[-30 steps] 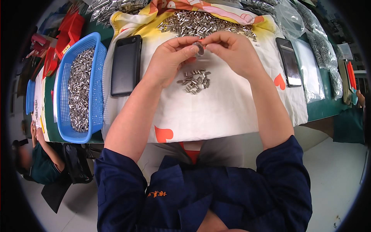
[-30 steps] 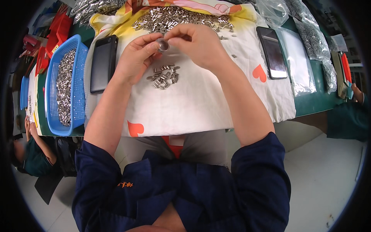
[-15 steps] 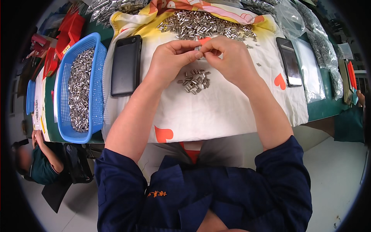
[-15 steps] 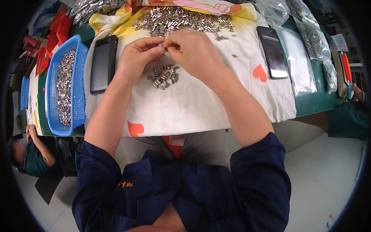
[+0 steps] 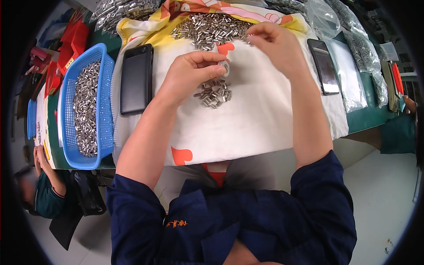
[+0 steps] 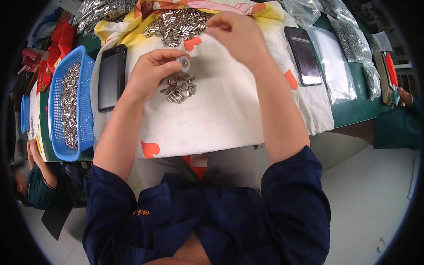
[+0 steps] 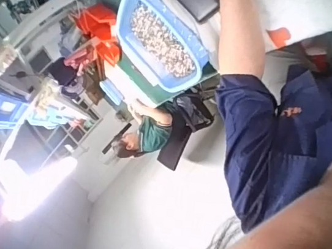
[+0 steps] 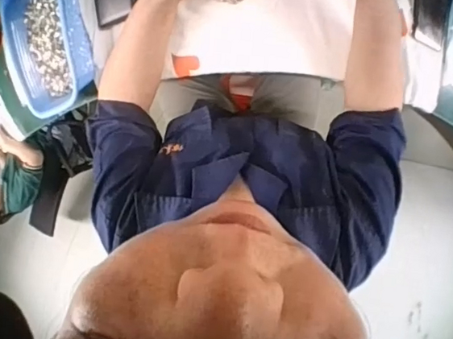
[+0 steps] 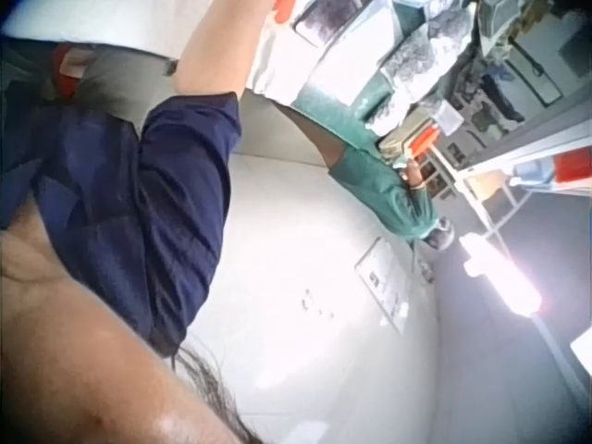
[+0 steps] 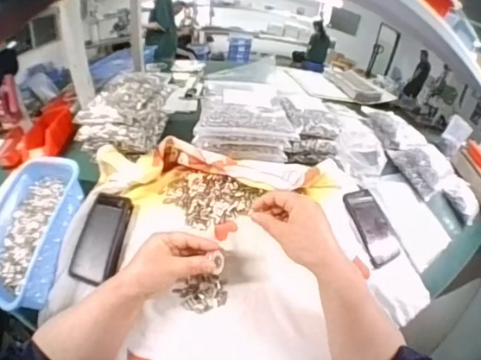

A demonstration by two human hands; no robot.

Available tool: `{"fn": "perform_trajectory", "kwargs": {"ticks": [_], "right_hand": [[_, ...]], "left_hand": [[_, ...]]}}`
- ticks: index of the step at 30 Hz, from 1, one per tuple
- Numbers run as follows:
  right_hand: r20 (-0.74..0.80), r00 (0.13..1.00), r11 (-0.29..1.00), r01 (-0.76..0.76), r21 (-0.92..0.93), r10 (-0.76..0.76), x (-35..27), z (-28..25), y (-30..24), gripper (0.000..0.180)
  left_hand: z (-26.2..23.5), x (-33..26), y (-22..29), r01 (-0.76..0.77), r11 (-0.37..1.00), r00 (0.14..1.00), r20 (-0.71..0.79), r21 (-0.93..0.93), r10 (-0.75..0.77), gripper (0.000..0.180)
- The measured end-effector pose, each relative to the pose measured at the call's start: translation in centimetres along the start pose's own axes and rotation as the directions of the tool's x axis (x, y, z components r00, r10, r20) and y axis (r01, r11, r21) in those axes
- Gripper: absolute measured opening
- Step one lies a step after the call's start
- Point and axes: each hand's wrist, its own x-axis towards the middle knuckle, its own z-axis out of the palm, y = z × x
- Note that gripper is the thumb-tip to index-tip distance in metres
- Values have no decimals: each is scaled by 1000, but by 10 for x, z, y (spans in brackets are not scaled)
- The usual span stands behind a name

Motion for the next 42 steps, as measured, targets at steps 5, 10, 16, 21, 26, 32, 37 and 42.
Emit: {"fn": "perform_trajectory", "kwargs": {"ticks": [5,10,16,21,26,32,37,42], "right_hand": [[81,993,989,-91,120,82,0,0,1,13],[391,913,927,-241,286,117,-7,15,-11,16],[412,900,881,-307,361,145,-7,19,-8,17],[391,908,858,-316,405,150,-7,22,-5,14],[396,905,853,-323,410,153,-8,21,-7,13],[235,971,896,-147,419,49,-12,31,-17,19],[-36,914,914,402,-50,-404,-20,40,-20,20],[-92,934,939,343,-32,-345,-22,46,-19,19]], "left_hand": [[0,-1,1,-1,992,1000,-9,-127,-1,24],[-5,1,-2,-9,983,999,38,-185,16,24],[-5,0,-2,8,971,998,62,-238,7,24],[-5,0,-1,5,972,997,72,-234,13,24],[-6,1,-4,-36,981,997,53,-192,47,23],[-9,4,-7,-75,915,996,8,-397,85,19],[-11,6,-7,-66,908,998,-6,-414,70,20],[-7,5,-5,-92,942,996,-36,-322,85,20]]}}
